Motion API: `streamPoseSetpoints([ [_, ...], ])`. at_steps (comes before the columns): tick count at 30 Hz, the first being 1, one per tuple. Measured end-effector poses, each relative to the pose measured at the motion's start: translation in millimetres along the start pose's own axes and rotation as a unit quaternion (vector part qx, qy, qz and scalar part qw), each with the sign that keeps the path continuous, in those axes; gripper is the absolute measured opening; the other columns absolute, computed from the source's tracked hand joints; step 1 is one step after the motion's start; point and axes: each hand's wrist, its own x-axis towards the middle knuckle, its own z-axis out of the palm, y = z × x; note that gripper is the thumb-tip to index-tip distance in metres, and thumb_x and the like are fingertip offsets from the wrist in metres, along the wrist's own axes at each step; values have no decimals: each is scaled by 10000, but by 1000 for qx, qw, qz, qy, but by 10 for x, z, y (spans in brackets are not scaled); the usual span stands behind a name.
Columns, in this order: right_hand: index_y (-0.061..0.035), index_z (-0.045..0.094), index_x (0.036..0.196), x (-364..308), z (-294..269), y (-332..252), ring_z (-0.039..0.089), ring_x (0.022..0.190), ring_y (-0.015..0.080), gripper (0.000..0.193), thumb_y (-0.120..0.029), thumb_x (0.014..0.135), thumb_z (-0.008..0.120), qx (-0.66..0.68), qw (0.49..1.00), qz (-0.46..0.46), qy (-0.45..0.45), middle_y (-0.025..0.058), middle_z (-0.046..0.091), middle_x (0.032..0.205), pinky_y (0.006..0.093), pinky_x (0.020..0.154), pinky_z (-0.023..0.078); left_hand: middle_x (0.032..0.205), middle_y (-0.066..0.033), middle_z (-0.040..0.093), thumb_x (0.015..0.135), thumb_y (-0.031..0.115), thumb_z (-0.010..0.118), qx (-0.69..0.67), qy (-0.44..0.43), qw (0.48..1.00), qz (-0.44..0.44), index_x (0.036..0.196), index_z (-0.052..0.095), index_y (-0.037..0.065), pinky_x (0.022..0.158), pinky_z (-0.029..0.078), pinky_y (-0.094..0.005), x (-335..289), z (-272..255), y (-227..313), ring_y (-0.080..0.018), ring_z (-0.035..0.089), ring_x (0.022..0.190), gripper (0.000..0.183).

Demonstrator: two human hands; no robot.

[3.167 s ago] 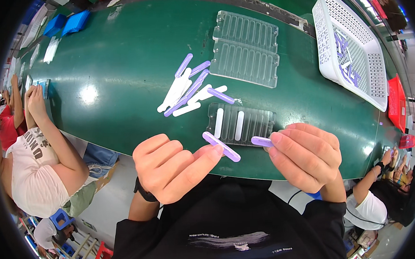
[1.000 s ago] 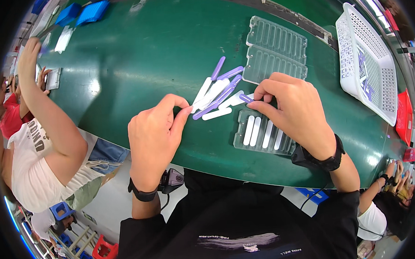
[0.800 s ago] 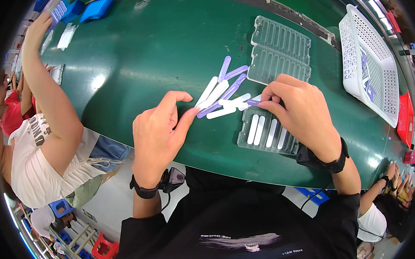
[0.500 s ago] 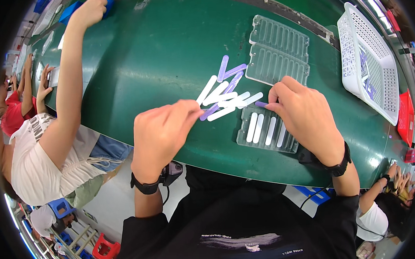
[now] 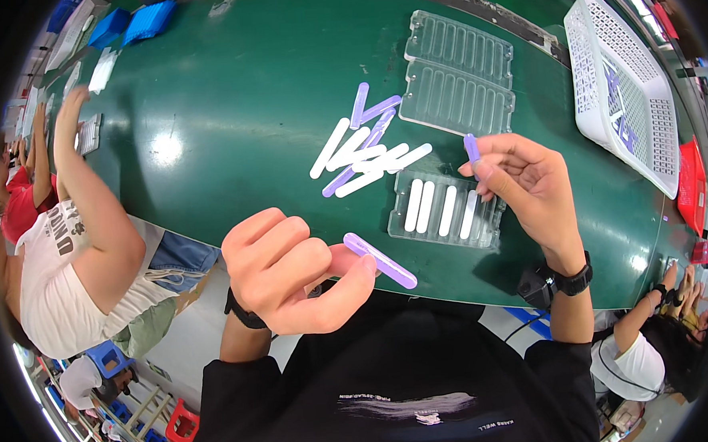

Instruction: The recorder is assembling small plastic components by placing white and purple plastic strips into designated slots within clear plastic trays.

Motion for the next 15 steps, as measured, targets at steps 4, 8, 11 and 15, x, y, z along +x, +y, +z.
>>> streamPoseSetpoints([
  [4, 18, 690, 1141, -3, -61, -17, 670, 730, 70, 149, -85, 1040, 652, 91, 994, 56, -8, 144, 796, 1030, 225, 658, 549, 630, 35, 346, 664, 24, 810, -11, -14, 1000, -14, 1044, 707, 155, 466, 241, -283, 8, 42, -19, -134, 350, 498, 415],
  [8, 0, 690, 1137, 3, -85, -18, 671, 662, 62, 180, -153, 1049, 655, 114, 991, 71, -18, 153, 799, 1032, 201, 561, 522, 625, 45, 412, 739, 138, 820, -56, -29, 998, -19, 1063, 723, 118, 466, 220, -277, -16, 164, -29, -120, 372, 495, 339],
  [11, -3, 690, 1125, -20, -95, -47, 683, 673, 71, 170, -151, 1047, 660, 125, 988, 86, -16, 154, 799, 1035, 206, 560, 523, 623, 42, 428, 750, 167, 822, -77, -40, 996, -15, 1072, 727, 105, 465, 222, -276, -17, 216, -28, -117, 377, 495, 342],
  [15, -3, 687, 1104, -33, -86, -59, 693, 679, 82, 158, -148, 1045, 662, 119, 989, 89, -3, 155, 799, 1036, 210, 557, 522, 621, 45, 412, 742, 171, 832, -73, -28, 997, -12, 1081, 730, 120, 463, 227, -275, -46, 238, -71, -118, 373, 493, 358],
])
